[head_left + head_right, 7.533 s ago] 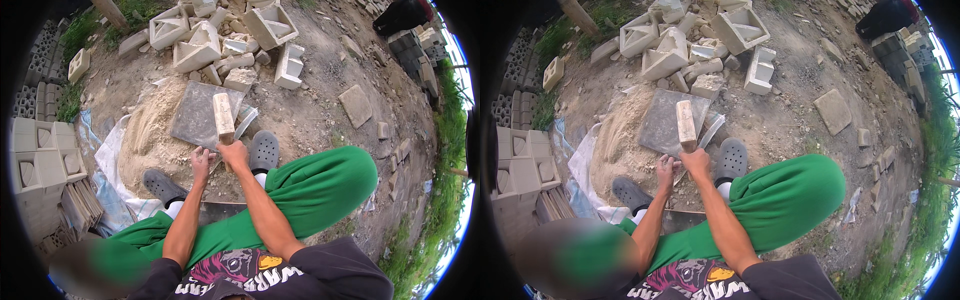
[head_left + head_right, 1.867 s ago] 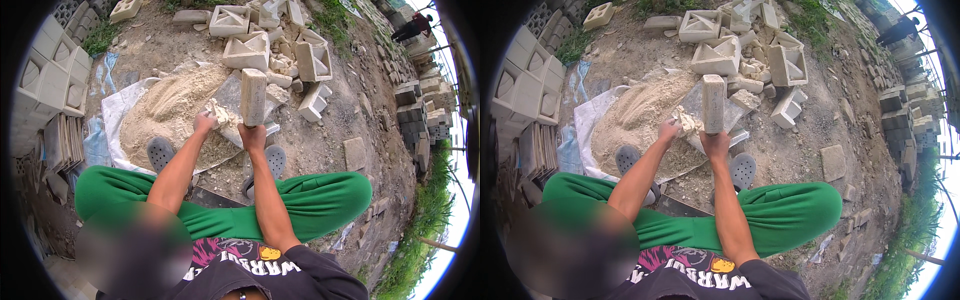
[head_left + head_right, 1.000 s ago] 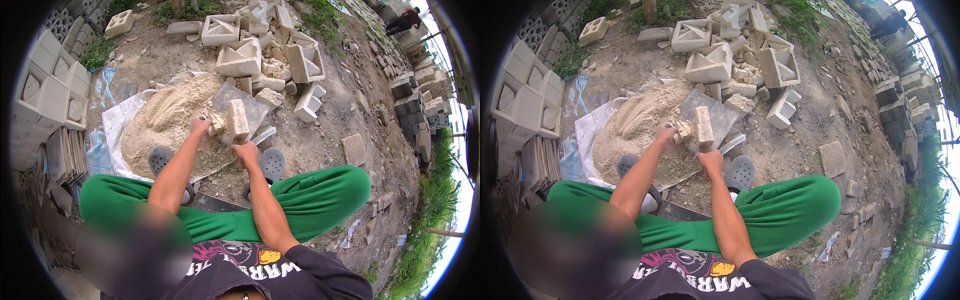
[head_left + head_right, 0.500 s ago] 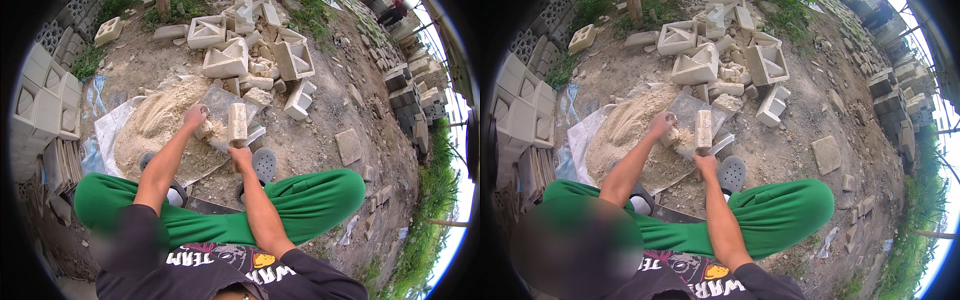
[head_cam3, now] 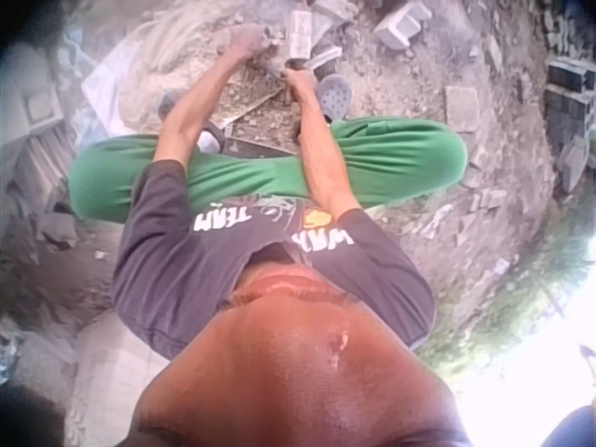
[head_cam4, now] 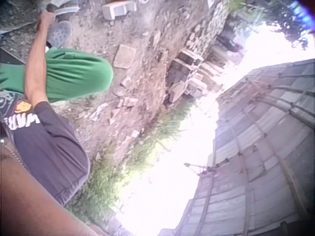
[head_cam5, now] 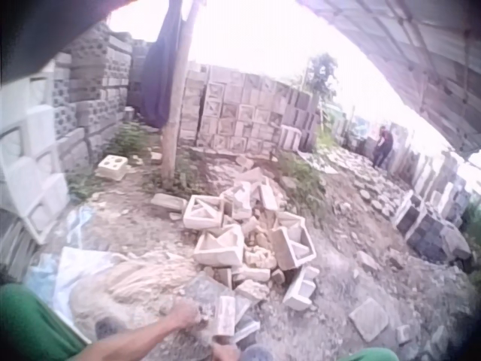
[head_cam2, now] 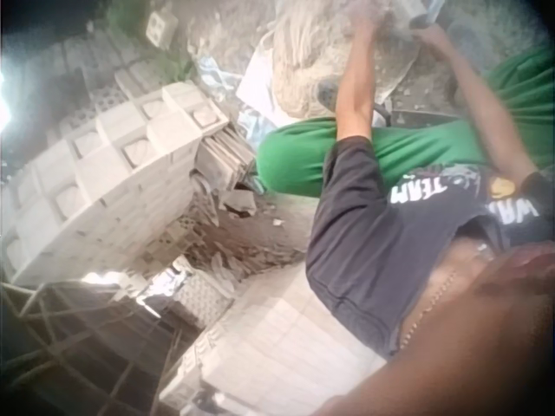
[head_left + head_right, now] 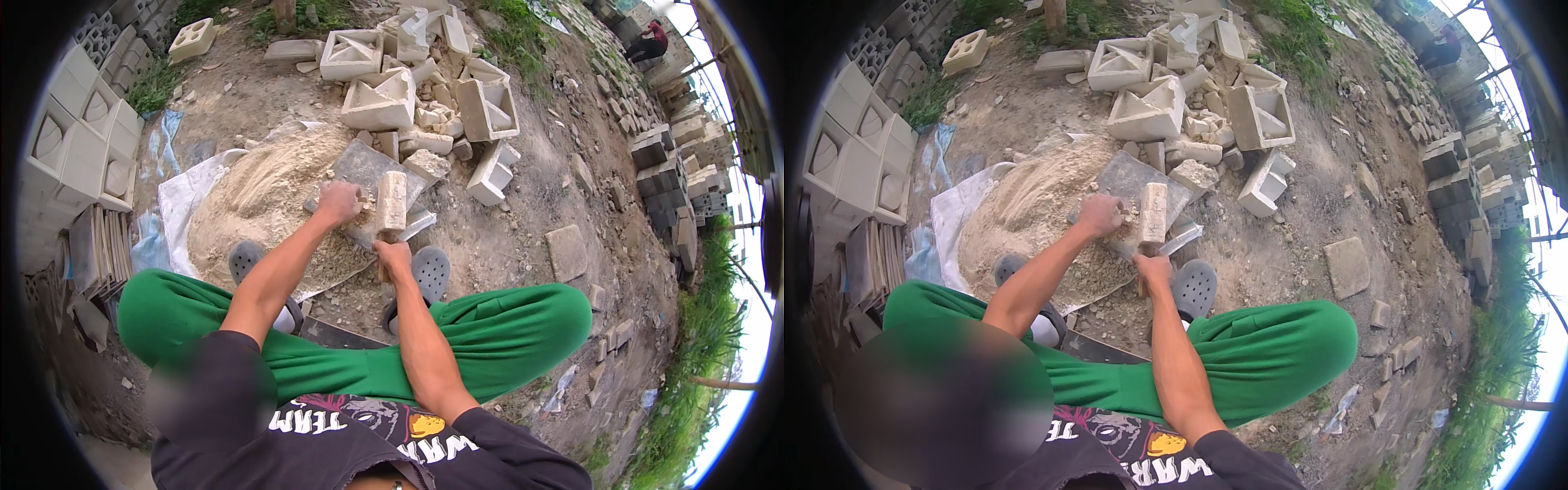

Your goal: The person sits on the ground and repeatedly uses a hammer to break a small stone piece placed on a flat surface. The person holds the stone with one hand and strikes it with the other, generating dust and small fragments.

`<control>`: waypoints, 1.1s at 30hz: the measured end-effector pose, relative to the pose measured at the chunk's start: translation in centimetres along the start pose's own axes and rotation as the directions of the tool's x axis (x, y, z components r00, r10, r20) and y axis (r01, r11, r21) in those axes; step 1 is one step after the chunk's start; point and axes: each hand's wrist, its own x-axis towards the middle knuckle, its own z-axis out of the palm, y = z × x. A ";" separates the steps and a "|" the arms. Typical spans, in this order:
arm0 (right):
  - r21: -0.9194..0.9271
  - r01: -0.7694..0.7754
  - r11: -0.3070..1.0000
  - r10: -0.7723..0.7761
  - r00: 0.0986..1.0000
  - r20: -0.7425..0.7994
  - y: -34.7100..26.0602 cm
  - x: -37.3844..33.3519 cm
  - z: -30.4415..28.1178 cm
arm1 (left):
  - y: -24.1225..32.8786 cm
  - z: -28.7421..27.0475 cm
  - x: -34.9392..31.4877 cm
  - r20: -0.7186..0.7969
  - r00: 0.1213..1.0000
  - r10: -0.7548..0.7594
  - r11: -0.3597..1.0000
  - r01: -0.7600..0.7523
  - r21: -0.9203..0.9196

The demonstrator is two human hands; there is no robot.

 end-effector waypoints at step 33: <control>-0.138 -0.024 0.990 0.031 0.998 0.051 -2.5 -0.7 -0.9 | -2.5 0.4 -1.5 0.015 0.999 0.039 0.970 -0.034 -0.240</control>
